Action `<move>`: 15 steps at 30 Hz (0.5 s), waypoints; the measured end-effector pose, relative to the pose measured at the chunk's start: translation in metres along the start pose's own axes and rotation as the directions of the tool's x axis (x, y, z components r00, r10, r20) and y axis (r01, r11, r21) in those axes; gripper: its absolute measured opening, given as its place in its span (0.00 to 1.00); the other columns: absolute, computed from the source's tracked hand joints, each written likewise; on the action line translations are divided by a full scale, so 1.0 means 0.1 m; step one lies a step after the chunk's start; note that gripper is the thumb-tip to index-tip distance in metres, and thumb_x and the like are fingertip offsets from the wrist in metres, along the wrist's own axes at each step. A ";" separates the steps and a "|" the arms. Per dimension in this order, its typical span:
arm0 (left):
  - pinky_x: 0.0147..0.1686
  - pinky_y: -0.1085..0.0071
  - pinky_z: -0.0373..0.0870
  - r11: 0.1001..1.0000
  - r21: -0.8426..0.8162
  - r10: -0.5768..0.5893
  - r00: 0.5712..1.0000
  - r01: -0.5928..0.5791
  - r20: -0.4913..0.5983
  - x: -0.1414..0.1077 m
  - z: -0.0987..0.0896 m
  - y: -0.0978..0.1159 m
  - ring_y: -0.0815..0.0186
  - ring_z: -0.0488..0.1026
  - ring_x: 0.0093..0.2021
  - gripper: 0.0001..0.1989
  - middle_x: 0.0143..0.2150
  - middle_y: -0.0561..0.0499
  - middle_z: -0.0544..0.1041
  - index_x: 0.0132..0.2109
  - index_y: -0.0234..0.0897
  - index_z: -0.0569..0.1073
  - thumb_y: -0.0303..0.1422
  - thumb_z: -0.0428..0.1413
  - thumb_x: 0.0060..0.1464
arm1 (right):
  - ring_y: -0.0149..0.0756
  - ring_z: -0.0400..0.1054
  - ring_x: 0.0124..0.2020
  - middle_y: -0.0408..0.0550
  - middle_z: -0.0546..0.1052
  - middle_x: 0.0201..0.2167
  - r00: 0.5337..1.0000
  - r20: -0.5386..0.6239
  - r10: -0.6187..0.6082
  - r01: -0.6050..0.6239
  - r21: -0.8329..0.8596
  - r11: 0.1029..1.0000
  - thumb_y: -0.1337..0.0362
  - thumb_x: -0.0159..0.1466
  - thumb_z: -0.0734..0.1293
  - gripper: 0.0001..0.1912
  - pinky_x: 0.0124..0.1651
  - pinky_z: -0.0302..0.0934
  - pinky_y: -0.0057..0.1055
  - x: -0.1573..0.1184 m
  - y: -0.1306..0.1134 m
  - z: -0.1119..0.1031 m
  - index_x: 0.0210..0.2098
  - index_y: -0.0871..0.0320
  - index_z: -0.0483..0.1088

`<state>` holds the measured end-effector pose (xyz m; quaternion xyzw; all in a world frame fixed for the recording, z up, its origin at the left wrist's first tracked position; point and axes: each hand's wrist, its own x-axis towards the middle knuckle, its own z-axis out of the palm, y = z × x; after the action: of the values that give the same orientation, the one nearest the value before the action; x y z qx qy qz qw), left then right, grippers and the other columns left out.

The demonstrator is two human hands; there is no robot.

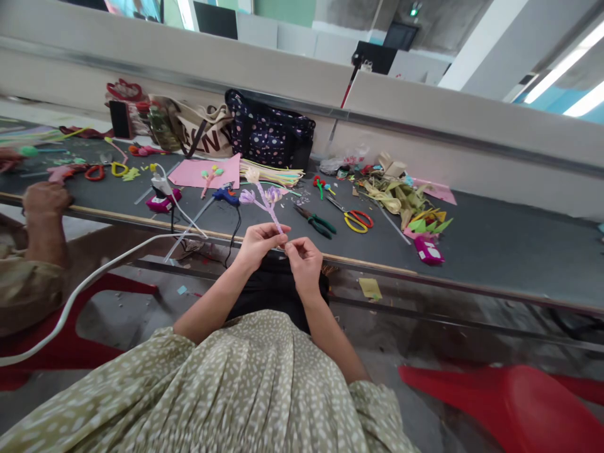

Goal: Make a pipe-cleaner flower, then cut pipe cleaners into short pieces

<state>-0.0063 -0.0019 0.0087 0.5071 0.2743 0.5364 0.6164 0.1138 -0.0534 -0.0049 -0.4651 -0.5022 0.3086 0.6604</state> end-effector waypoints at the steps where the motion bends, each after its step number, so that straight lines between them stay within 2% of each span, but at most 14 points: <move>1: 0.28 0.74 0.70 1.000 -0.003 -0.001 1.000 0.001 0.004 0.00 0.00 0.00 0.72 0.71 0.24 0.16 0.25 0.52 0.76 0.37 0.32 0.80 0.36 0.68 0.41 | 0.31 0.64 0.25 0.39 0.72 0.22 0.998 0.005 0.058 -0.059 0.076 0.995 0.60 0.59 0.69 0.08 0.33 0.60 0.30 0.00 0.00 0.01 0.26 0.55 0.70; 5: 0.27 0.74 0.70 1.000 -0.011 0.002 1.000 -0.002 0.011 0.00 -0.01 -0.01 0.72 0.72 0.24 0.16 0.25 0.52 0.77 0.37 0.32 0.80 0.36 0.69 0.40 | 0.30 0.63 0.23 0.38 0.69 0.20 0.963 0.088 0.254 -0.268 0.246 0.932 0.61 0.56 0.70 0.09 0.32 0.62 0.30 0.03 0.00 0.01 0.24 0.55 0.67; 9: 0.27 0.75 0.70 1.000 -0.019 0.003 1.000 -0.002 0.022 0.00 -0.02 -0.01 0.72 0.71 0.24 0.16 0.25 0.52 0.76 0.37 0.32 0.80 0.36 0.69 0.40 | 0.32 0.63 0.21 0.37 0.66 0.18 0.911 0.228 0.343 -0.399 0.281 0.873 0.57 0.57 0.69 0.12 0.32 0.65 0.34 0.06 0.03 -0.02 0.23 0.53 0.63; 12: 0.27 0.75 0.69 1.000 -0.028 0.000 0.999 0.001 0.034 0.00 -0.02 0.00 0.73 0.71 0.24 0.16 0.25 0.52 0.76 0.37 0.32 0.80 0.36 0.69 0.41 | 0.32 0.63 0.22 0.38 0.66 0.18 0.910 0.238 0.339 -0.400 0.294 0.868 0.58 0.57 0.69 0.13 0.33 0.65 0.35 0.06 0.05 -0.01 0.23 0.54 0.63; 15: 0.27 0.75 0.69 1.000 -0.009 -0.003 1.000 0.003 0.023 0.00 -0.01 0.01 0.73 0.71 0.24 0.17 0.25 0.52 0.76 0.37 0.31 0.80 0.37 0.69 0.41 | 0.30 0.63 0.22 0.37 0.68 0.19 0.942 0.148 0.302 -0.334 0.304 0.892 0.60 0.56 0.70 0.10 0.31 0.62 0.30 0.04 0.03 0.01 0.24 0.55 0.65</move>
<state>-0.0077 -0.0017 0.0093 0.5102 0.2654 0.5307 0.6226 0.1143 -0.0480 -0.0061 -0.4101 -0.3932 0.5132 0.6433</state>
